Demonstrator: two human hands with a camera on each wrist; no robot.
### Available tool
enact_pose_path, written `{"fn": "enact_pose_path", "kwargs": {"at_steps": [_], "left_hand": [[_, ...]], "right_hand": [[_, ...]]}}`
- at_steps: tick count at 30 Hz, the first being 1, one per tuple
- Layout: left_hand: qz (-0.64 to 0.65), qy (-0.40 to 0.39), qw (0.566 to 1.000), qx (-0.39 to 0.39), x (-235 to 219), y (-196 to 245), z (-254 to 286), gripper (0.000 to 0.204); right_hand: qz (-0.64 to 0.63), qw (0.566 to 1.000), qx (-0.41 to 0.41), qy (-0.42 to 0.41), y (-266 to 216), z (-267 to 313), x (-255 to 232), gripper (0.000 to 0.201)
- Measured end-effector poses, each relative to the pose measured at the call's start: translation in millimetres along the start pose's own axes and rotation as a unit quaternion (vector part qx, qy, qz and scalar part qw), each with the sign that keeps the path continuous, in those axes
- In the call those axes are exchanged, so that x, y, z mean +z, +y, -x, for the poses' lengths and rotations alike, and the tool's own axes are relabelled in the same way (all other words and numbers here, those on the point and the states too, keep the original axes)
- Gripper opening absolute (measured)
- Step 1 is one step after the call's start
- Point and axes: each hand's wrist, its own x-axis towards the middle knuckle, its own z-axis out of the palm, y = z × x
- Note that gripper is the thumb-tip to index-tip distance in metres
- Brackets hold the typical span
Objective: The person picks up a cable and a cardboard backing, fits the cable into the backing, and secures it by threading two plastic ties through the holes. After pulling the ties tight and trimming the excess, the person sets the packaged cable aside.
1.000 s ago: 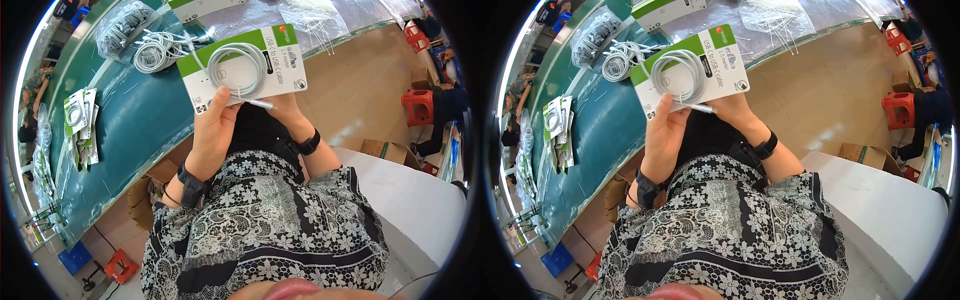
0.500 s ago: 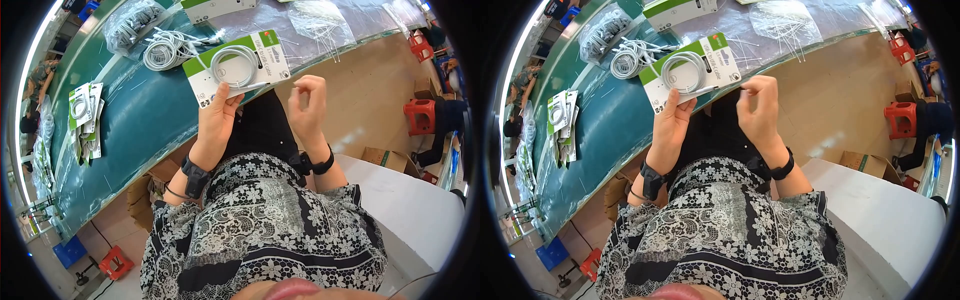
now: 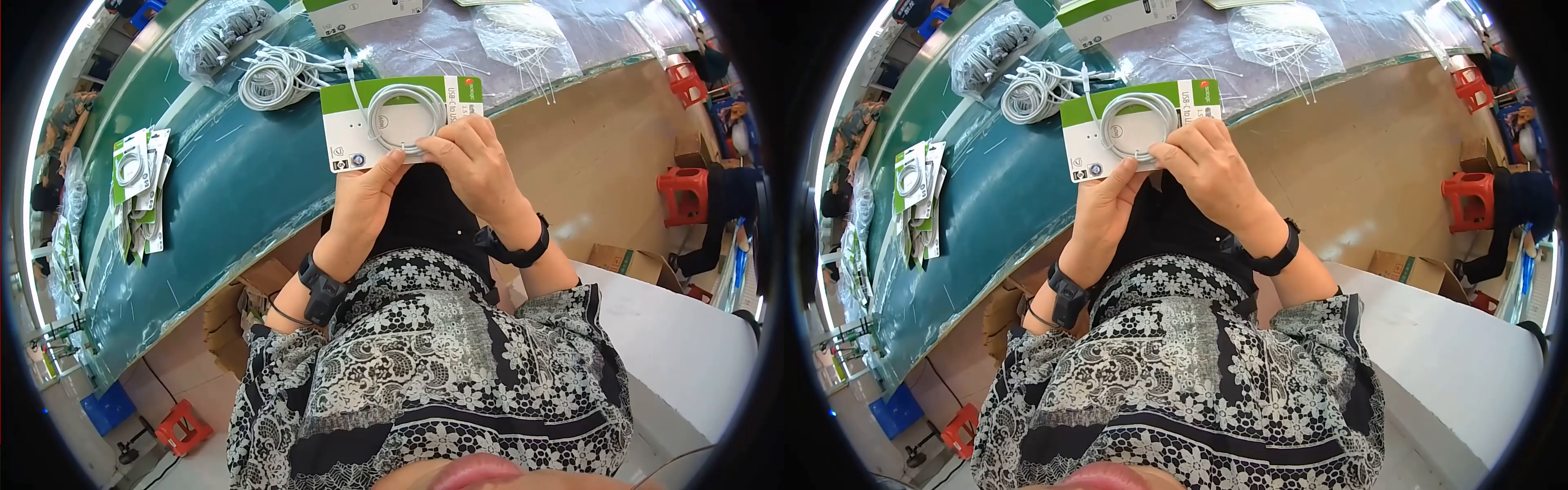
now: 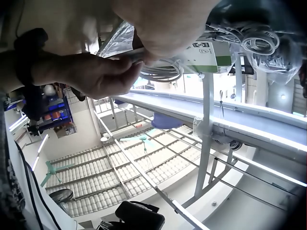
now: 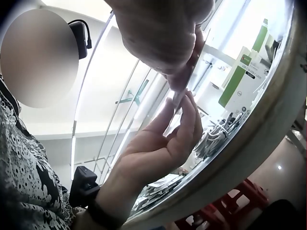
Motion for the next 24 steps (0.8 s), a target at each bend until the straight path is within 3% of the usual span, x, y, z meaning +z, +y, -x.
{"fn": "enact_pose_path", "kwargs": {"at_steps": [7, 11, 14, 15, 17, 18, 19, 22, 24], "left_hand": [[0.06, -0.015, 0.997, -0.052, -2, -6, 2, 0.032], [0.071, -0.004, 0.997, -0.035, -4, 12, -7, 0.033], [0.068, 0.01, 0.998, -0.01, -7, 20, -5, 0.034], [0.07, 0.022, 0.997, -0.004, -8, 16, -3, 0.035], [0.075, 0.039, 0.996, 0.005, -7, 7, -2, 0.037], [0.075, 0.039, 0.996, 0.003, -8, 6, -2, 0.037], [0.089, 0.038, 0.995, -0.002, -11, 7, -2, 0.037], [0.113, 0.031, 0.993, 0.001, -17, 15, -4, 0.038], [0.123, 0.012, 0.992, -0.028, -15, 10, 1, 0.038]], "right_hand": [[-0.01, 1.0, 0.007, -0.014, -14, -9, 2, 0.024], [0.009, 0.999, 0.01, 0.032, -22, -3, -11, 0.021], [-0.144, 0.965, 0.196, 0.094, -17, 32, -1, 0.021], [-0.144, 0.965, 0.198, 0.095, -18, 33, 4, 0.021], [-0.344, 0.876, 0.327, 0.09, -24, 28, 20, 0.023], [-0.438, 0.809, 0.383, 0.084, -24, 27, 24, 0.023], [-0.44, 0.807, 0.385, 0.084, -23, 33, 28, 0.023], [-0.524, 0.73, 0.424, 0.11, -13, 47, 45, 0.026], [-0.537, 0.736, 0.406, 0.062, -14, 45, 54, 0.027]]}}
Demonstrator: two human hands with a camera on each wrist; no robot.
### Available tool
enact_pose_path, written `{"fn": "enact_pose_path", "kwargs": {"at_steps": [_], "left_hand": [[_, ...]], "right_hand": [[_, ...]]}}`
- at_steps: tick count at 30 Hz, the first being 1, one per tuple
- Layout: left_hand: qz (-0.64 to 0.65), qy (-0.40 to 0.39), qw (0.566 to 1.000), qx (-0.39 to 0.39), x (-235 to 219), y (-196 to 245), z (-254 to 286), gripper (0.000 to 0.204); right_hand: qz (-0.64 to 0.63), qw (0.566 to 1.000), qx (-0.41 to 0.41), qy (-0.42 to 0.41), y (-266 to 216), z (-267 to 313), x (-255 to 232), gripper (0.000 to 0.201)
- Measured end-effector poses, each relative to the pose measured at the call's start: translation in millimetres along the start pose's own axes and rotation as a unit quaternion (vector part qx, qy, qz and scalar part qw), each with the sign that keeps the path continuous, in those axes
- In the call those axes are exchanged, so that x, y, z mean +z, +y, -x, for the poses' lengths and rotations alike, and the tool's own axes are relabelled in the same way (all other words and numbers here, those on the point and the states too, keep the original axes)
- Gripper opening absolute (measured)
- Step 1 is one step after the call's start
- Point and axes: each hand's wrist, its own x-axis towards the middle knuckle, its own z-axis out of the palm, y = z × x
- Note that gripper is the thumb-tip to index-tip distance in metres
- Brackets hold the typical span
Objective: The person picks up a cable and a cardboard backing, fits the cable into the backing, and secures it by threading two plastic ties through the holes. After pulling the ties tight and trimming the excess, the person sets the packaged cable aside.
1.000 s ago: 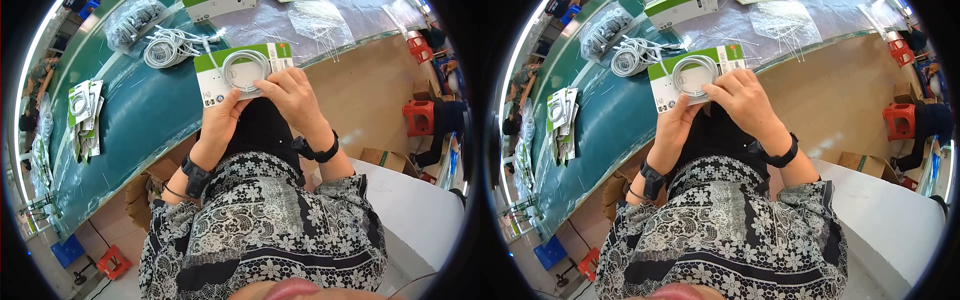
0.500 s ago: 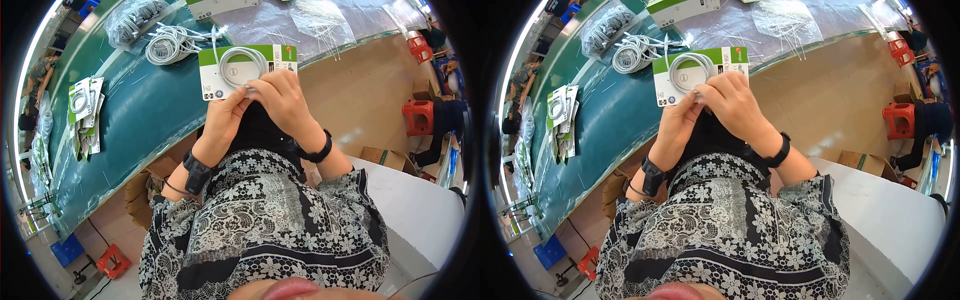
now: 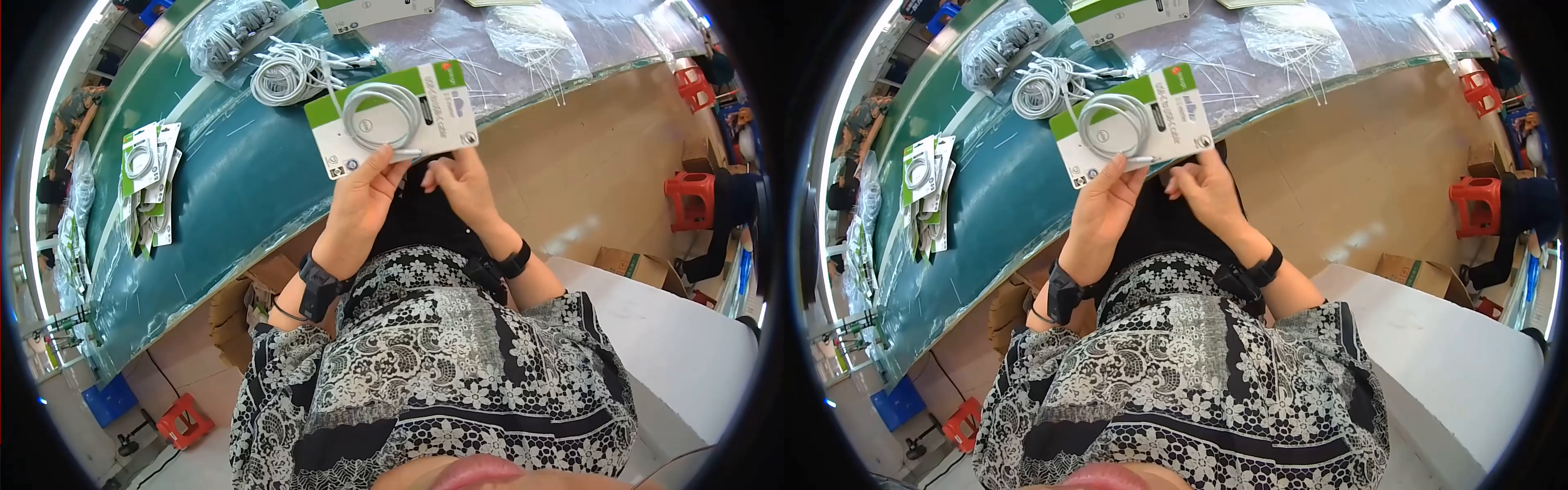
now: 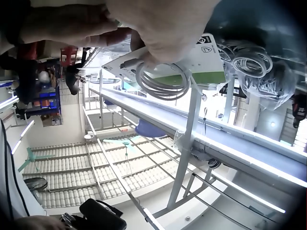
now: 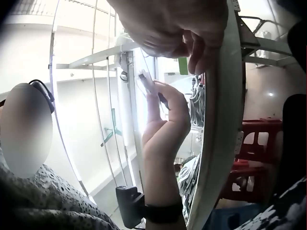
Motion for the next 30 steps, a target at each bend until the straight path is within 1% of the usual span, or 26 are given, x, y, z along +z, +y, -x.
{"fn": "enact_pose_path", "kwargs": {"at_steps": [2, 3, 5, 6, 7, 10, 11, 14, 15, 16, 17, 18, 19, 20, 21, 22, 25, 26, 27, 29, 30], "left_hand": [[0.007, -0.004, 1.0, -0.023, -1, -6, 5, 0.038], [-0.001, -0.006, 1.0, -0.027, 0, -7, 8, 0.038], [-0.02, -0.018, 0.999, -0.029, 5, -4, 9, 0.038], [-0.021, -0.019, 0.999, -0.027, 6, -2, 11, 0.038], [-0.025, -0.009, 0.999, -0.035, 7, -2, 13, 0.038], [-0.031, 0.012, 0.998, -0.057, 13, -1, 17, 0.038], [-0.013, 0.013, 0.998, -0.06, 16, -2, 18, 0.038], [0.026, 0.012, 0.997, -0.069, 23, -8, 16, 0.038], [0.01, -0.015, 0.999, -0.034, 23, -8, 10, 0.037], [-0.011, -0.039, 0.999, 0.002, 21, -5, 6, 0.036], [-0.035, -0.061, 0.997, 0.04, 17, 0, 5, 0.035], [-0.043, -0.063, 0.996, 0.05, 11, 2, 4, 0.035], [-0.084, -0.049, 0.994, 0.054, 4, 0, 3, 0.035], [-0.124, -0.035, 0.99, 0.054, 3, -2, 2, 0.034], [-0.162, -0.022, 0.985, 0.051, 1, -3, 1, 0.034], [-0.166, -0.027, 0.985, 0.049, -1, -3, 1, 0.034], [-0.029, -0.041, 0.997, -0.058, 3, 11, 6, 0.041], [-0.033, -0.042, 0.997, -0.064, 5, 19, 6, 0.041], [-0.09, -0.063, 0.992, -0.056, 8, 32, 7, 0.044], [-0.204, -0.104, 0.973, -0.034, 11, 56, 6, 0.048], [-0.205, -0.101, 0.973, -0.034, 7, 64, 4, 0.048]], "right_hand": [[0.026, 0.995, 0.032, -0.093, 7, 2, 1, 0.03], [0.025, 0.995, 0.037, -0.091, 7, 4, 0, 0.03], [0.16, 0.98, -0.075, -0.086, 3, -1, -2, 0.033], [0.226, 0.961, -0.131, -0.085, 0, -6, -2, 0.035], [0.225, 0.961, -0.133, -0.088, -3, -10, -2, 0.035], [0.273, 0.915, -0.288, -0.068, -12, -19, -7, 0.038], [0.275, 0.915, -0.286, -0.068, -8, -20, -7, 0.038], [0.251, 0.925, -0.285, -0.004, 9, -21, -4, 0.043], [0.251, 0.923, -0.29, -0.008, 8, -23, -6, 0.043], [0.203, 0.962, -0.174, -0.049, 6, -19, -8, 0.041], [0.15, 0.983, -0.055, -0.092, 4, -14, -6, 0.039], [0.096, 0.984, 0.063, -0.136, 4, -13, -1, 0.037], [0.092, 0.984, 0.053, -0.141, 3, -15, 6, 0.037], [-0.051, 0.993, 0.055, -0.097, 1, -14, 10, 0.034], [-0.192, 0.979, 0.056, -0.049, -2, -12, 12, 0.031], [-0.328, 0.943, 0.057, 0.001, -4, -12, 12, 0.029], [-0.319, 0.945, 0.066, 0.02, -17, -21, -7, 0.025], [-0.313, 0.947, 0.074, 0.027, -21, -24, -14, 0.024], [-0.316, 0.945, 0.075, 0.03, -23, -24, -20, 0.024], [-0.273, 0.957, 0.096, -0.017, -29, -28, -28, 0.023], [-0.251, 0.961, 0.106, -0.041, -31, -29, -28, 0.023]]}}
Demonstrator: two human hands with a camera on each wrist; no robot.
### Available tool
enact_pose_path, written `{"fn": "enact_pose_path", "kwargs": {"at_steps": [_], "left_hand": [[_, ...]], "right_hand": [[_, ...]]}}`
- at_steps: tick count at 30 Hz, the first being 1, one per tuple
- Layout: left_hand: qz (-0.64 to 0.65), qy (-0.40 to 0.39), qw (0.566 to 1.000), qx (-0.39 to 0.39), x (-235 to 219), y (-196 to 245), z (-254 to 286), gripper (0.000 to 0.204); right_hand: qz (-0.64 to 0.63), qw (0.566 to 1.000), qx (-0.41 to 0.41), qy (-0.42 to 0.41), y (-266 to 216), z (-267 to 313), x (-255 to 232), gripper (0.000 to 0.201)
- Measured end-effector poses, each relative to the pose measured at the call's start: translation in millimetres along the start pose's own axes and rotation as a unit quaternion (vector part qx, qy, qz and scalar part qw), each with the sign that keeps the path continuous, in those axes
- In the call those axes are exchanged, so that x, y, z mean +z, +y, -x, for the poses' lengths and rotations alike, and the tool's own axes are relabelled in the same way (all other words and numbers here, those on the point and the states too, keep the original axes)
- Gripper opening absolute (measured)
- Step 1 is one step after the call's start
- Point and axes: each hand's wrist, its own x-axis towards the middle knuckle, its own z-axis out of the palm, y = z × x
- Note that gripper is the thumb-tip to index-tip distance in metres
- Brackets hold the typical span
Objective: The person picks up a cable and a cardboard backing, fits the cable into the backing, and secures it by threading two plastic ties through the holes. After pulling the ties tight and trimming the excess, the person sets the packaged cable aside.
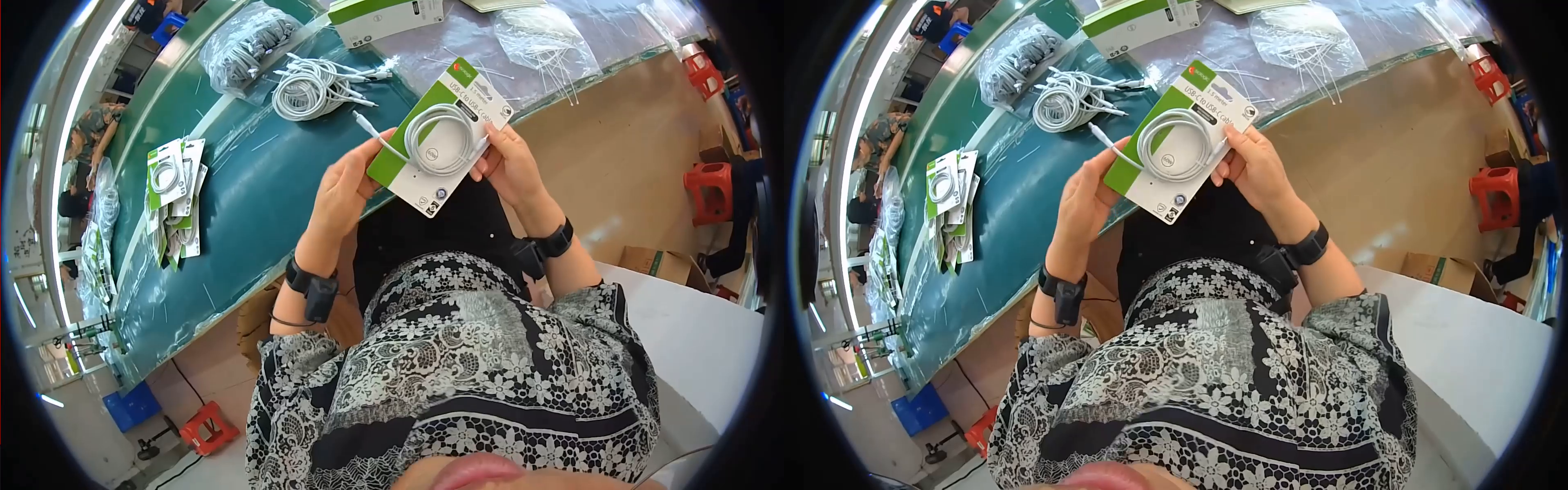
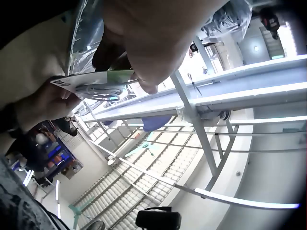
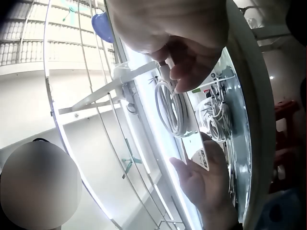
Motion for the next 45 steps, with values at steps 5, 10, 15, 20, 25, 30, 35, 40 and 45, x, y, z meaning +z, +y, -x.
{"fn": "enact_pose_path", "kwargs": {"at_steps": [5, 10, 15, 20, 25, 30, 35, 40, 45], "left_hand": [[-0.336, -0.037, 0.94, 0.046, -16, 9, -11, 0.049], [-0.313, -0.053, 0.945, 0.082, -9, -2, -17, 0.044], [-0.108, -0.053, 0.987, -0.11, 4, -9, -16, 0.034], [-0.02, -0.088, 0.984, -0.154, -9, -35, -18, 0.026], [0.014, 0.004, 0.998, -0.06, -10, -58, -27, 0.023], [0.059, 0.0, 0.998, -0.019, 9, -66, -23, 0.023], [0.066, 0.003, 0.998, -0.008, 13, -60, -19, 0.025], [0.065, 0.005, 0.998, -0.007, 8, -67, -19, 0.026], [0.017, 0.034, 0.998, -0.049, 17, -67, -19, 0.023]], "right_hand": [[0.041, 0.999, 0.03, 0.005, -5, -1, 5, 0.023], [0.106, 0.991, 0.063, -0.051, -11, -6, -3, 0.025], [0.135, 0.979, 0.106, -0.11, -24, -12, -10, 0.028], [0.39, 0.919, 0.051, 0.026, -33, -21, -4, 0.029], [0.638, 0.699, -0.315, 0.066, -11, 11, 30, 0.031], [0.73, 0.57, -0.375, 0.032, 15, 22, 45, 0.033], [0.743, 0.529, -0.409, -0.004, 9, 25, 40, 0.032], [0.763, 0.495, -0.416, -0.024, 5, 27, 43, 0.03], [0.746, 0.533, -0.4, 0.008, 12, 21, 39, 0.025]]}}
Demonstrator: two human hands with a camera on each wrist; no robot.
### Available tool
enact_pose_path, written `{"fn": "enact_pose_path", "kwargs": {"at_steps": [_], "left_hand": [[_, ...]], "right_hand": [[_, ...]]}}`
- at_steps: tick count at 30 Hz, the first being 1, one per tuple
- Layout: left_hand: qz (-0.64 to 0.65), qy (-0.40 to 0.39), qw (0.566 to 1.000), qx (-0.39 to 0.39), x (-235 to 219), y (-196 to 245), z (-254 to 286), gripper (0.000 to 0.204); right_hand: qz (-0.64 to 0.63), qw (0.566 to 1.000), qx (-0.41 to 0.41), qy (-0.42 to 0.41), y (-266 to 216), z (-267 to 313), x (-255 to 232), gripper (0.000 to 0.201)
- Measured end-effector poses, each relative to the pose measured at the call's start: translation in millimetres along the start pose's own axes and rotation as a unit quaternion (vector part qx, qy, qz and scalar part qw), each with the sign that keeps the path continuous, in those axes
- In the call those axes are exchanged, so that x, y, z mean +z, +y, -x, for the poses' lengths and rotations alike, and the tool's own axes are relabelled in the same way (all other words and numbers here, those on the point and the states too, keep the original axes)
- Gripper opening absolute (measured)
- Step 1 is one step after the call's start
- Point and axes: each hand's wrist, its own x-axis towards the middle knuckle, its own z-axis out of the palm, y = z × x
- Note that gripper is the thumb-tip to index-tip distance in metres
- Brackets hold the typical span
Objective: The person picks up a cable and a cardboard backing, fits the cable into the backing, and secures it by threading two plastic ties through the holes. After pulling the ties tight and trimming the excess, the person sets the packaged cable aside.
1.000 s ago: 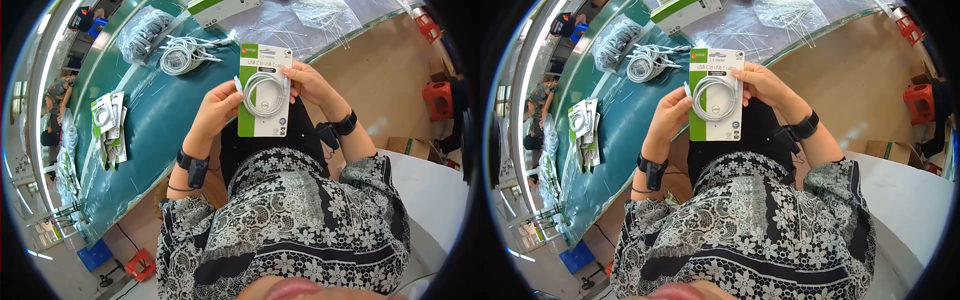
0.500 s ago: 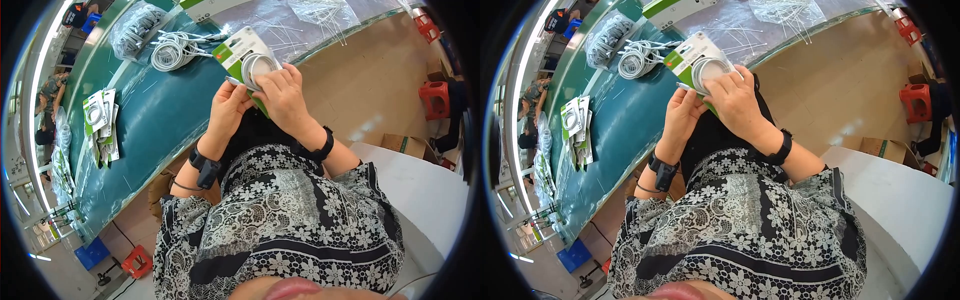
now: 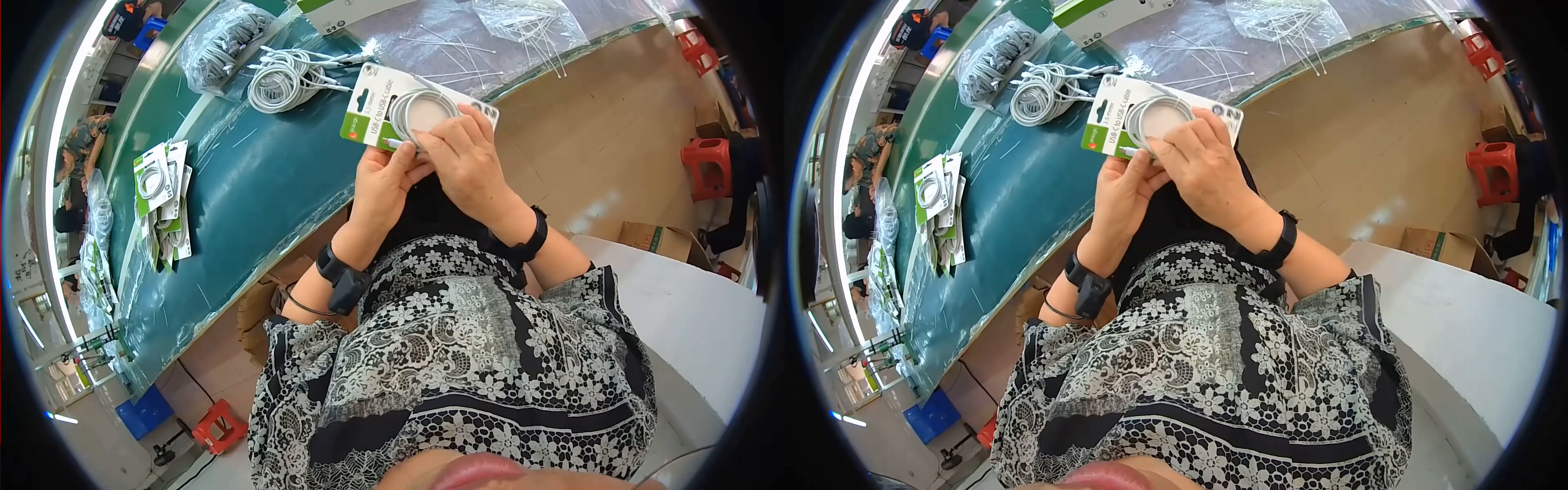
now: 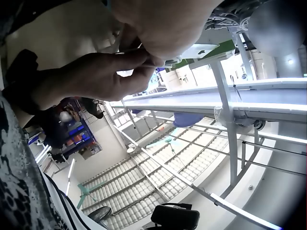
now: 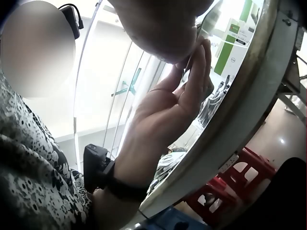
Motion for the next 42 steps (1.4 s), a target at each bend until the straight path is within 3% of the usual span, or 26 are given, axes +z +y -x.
{"fn": "enact_pose_path", "kwargs": {"at_steps": [2, 3, 4, 5, 6, 7, 10, 11, 14, 27, 31, 34, 39, 42], "left_hand": [[-0.067, -0.001, 0.991, -0.112, -4, 10, 3, 0.017], [-0.065, -0.001, 0.992, -0.113, -5, 16, 5, 0.017], [-0.276, 0.035, 0.96, -0.025, -7, 25, 7, 0.015], [-0.471, 0.07, 0.877, 0.063, -8, 32, 9, 0.013], [-0.641, 0.103, 0.747, 0.145, -9, 34, 12, 0.013], [-0.64, 0.106, 0.747, 0.144, -9, 34, 9, 0.013], [-0.742, -0.033, 0.569, 0.352, -9, 37, -16, 0.015], [-0.741, -0.033, 0.57, 0.353, -10, 38, -21, 0.015], [-0.789, -0.108, 0.493, 0.351, -16, 38, -35, 0.014], [-0.776, -0.165, 0.502, 0.344, -28, 42, -36, 0.013], [-0.748, -0.136, 0.546, 0.353, -34, 41, -37, 0.011], [-0.587, -0.049, 0.754, 0.291, -39, 42, -39, 0.011], [-0.553, -0.055, 0.777, 0.296, -36, 38, -47, 0.016], [-0.593, -0.057, 0.735, 0.322, -34, 35, -49, 0.021]], "right_hand": [[-0.014, 1.0, 0.02, -0.019, 9, 5, 5, 0.023], [-0.013, 0.999, 0.02, -0.021, 15, 8, 8, 0.023], [-0.019, 1.0, 0.014, -0.019, 25, 10, 13, 0.023], [-0.026, 0.999, 0.008, -0.017, 32, 10, 16, 0.023], [-0.036, 0.999, 0.002, -0.018, 36, 12, 19, 0.023], [-0.037, 0.999, 0.0, -0.02, 37, 13, 22, 0.023], [-0.05, 0.998, -0.03, -0.028, 39, 6, 29, 0.023], [-0.049, 0.998, -0.031, -0.028, 41, 3, 29, 0.023], [-0.043, 0.996, -0.052, -0.056, 43, 1, 28, 0.024], [-0.105, 0.99, -0.04, -0.087, 49, -3, 29, 0.031], [-0.115, 0.99, -0.021, -0.08, 50, -2, 29, 0.028], [-0.22, 0.974, 0.039, -0.038, 57, -7, 25, 0.023], [-0.267, 0.962, 0.051, -0.034, 66, -13, 23, 0.017], [-0.288, 0.954, 0.068, -0.037, 67, -10, 22, 0.015]]}}
